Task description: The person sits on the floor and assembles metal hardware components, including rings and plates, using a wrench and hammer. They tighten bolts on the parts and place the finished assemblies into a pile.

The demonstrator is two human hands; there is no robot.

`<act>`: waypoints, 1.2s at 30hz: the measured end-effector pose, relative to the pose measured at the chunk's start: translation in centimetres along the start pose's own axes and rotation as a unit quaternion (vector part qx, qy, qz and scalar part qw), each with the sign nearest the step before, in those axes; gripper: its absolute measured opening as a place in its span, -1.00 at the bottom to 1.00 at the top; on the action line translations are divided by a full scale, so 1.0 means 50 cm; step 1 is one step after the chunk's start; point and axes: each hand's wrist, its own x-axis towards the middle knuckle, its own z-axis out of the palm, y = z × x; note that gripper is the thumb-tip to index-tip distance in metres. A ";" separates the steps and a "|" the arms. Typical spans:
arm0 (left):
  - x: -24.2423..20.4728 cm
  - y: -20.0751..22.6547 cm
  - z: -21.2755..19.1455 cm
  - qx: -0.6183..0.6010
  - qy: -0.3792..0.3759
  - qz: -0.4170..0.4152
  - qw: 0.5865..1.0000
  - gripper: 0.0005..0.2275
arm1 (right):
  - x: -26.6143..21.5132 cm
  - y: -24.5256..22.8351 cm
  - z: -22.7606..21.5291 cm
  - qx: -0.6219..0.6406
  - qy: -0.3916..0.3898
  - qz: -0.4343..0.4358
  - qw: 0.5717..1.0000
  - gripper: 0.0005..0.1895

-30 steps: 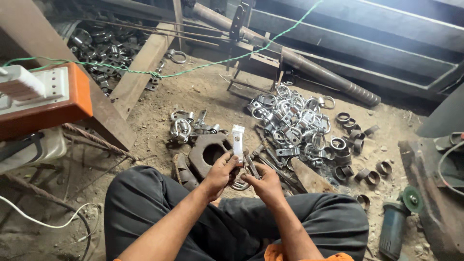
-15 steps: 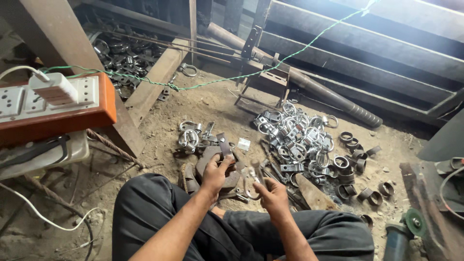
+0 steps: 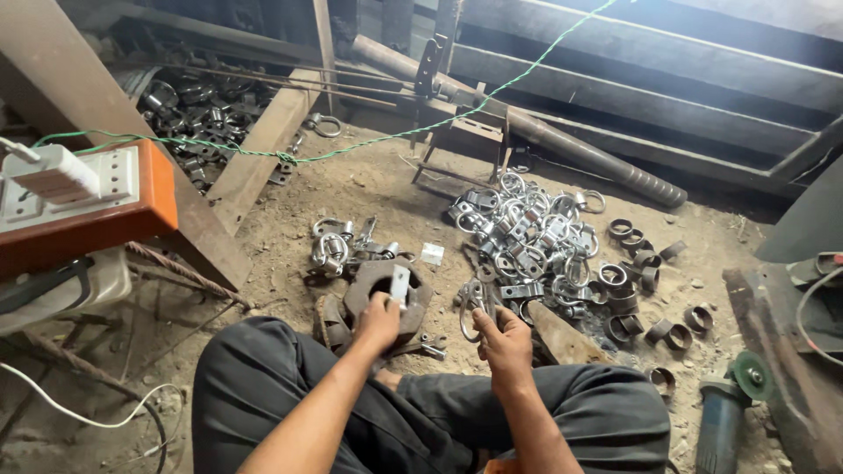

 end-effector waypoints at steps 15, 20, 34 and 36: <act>0.009 -0.032 -0.015 0.082 -0.005 -0.013 0.997 -0.58 | -0.020 -0.042 0.005 0.020 0.002 -0.003 1.000 -0.71; 0.043 -0.066 0.006 0.056 -0.001 0.016 0.998 -0.58 | -0.021 -0.038 0.003 0.019 0.006 -0.005 1.000 -0.71; -0.007 -0.015 0.015 0.022 -0.033 0.091 0.995 -0.61 | -0.014 -0.026 0.006 0.014 0.008 -0.006 1.000 -0.72; -0.024 0.004 0.002 0.032 -0.043 0.098 0.994 -0.63 | -0.013 -0.026 0.007 0.012 0.004 -0.006 1.000 -0.72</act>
